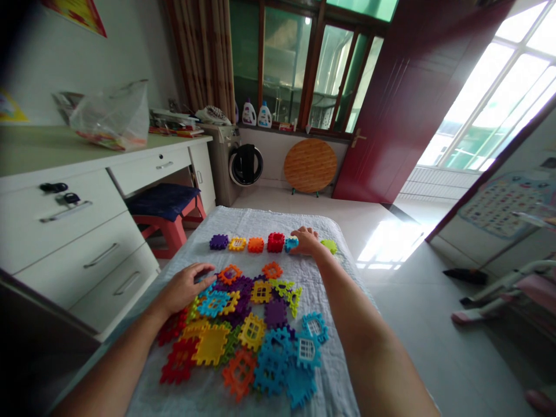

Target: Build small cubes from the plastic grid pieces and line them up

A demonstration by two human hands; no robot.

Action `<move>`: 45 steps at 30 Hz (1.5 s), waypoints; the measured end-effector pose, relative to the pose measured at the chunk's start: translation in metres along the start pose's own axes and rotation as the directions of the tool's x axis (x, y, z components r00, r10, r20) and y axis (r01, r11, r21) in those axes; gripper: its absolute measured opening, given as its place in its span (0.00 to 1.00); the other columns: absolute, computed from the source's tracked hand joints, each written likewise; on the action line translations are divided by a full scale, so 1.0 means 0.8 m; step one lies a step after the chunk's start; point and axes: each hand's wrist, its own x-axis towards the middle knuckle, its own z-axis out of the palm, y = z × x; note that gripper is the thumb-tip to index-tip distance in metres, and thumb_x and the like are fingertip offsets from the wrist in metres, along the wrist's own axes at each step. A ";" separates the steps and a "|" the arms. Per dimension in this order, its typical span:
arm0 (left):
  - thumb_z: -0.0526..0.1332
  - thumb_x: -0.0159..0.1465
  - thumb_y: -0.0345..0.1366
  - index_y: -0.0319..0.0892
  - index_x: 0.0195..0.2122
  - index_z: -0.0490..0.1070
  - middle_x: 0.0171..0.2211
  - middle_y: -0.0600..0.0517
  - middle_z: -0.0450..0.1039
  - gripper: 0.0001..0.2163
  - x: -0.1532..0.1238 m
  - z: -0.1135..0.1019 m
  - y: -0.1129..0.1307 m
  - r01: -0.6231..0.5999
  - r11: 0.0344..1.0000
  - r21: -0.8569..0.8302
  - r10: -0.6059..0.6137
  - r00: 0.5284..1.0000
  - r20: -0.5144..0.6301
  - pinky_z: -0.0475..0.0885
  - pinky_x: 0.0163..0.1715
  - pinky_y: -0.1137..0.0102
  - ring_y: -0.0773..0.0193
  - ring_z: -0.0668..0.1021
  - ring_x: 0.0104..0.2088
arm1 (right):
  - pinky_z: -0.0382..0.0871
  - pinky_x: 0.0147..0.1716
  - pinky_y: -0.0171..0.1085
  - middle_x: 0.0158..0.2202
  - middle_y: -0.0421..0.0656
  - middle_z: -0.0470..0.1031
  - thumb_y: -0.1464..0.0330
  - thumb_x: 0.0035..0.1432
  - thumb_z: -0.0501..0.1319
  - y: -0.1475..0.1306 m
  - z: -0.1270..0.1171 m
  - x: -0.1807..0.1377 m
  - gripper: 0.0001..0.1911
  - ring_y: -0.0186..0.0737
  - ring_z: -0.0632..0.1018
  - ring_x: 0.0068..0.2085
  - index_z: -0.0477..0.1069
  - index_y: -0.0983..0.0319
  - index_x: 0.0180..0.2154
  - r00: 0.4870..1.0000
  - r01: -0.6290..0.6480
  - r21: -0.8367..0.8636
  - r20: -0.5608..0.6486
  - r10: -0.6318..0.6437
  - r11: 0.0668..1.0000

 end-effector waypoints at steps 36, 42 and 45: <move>0.65 0.48 0.42 0.40 0.45 0.71 0.40 0.48 0.75 0.23 -0.017 -0.021 0.027 0.060 0.977 -0.203 -0.015 0.976 0.216 0.71 0.43 0.66 0.58 0.76 0.40 | 0.68 0.39 0.39 0.35 0.45 0.74 0.66 0.52 0.56 -0.016 0.059 -0.171 0.13 0.41 0.75 0.36 0.73 0.62 0.38 0.960 0.073 0.472 -0.273 0.067 0.879; 0.61 0.53 0.45 0.40 0.43 0.71 0.35 0.49 0.75 0.19 -0.015 -0.013 0.033 0.052 0.984 -0.172 -0.030 0.992 0.126 0.72 0.34 0.68 0.63 0.76 0.31 | 0.69 0.39 0.39 0.35 0.45 0.74 0.66 0.51 0.57 -0.015 0.061 -0.170 0.12 0.41 0.75 0.36 0.73 0.62 0.38 0.958 0.062 0.494 -0.273 0.088 0.867; 0.59 0.56 0.46 0.39 0.42 0.72 0.33 0.50 0.75 0.18 -0.012 -0.007 0.032 0.037 0.983 -0.182 -0.028 0.998 0.053 0.72 0.37 0.68 0.62 0.76 0.32 | 0.69 0.39 0.39 0.35 0.45 0.74 0.67 0.50 0.57 -0.016 0.060 -0.171 0.13 0.41 0.75 0.36 0.74 0.61 0.38 0.957 0.060 0.492 -0.275 0.090 0.869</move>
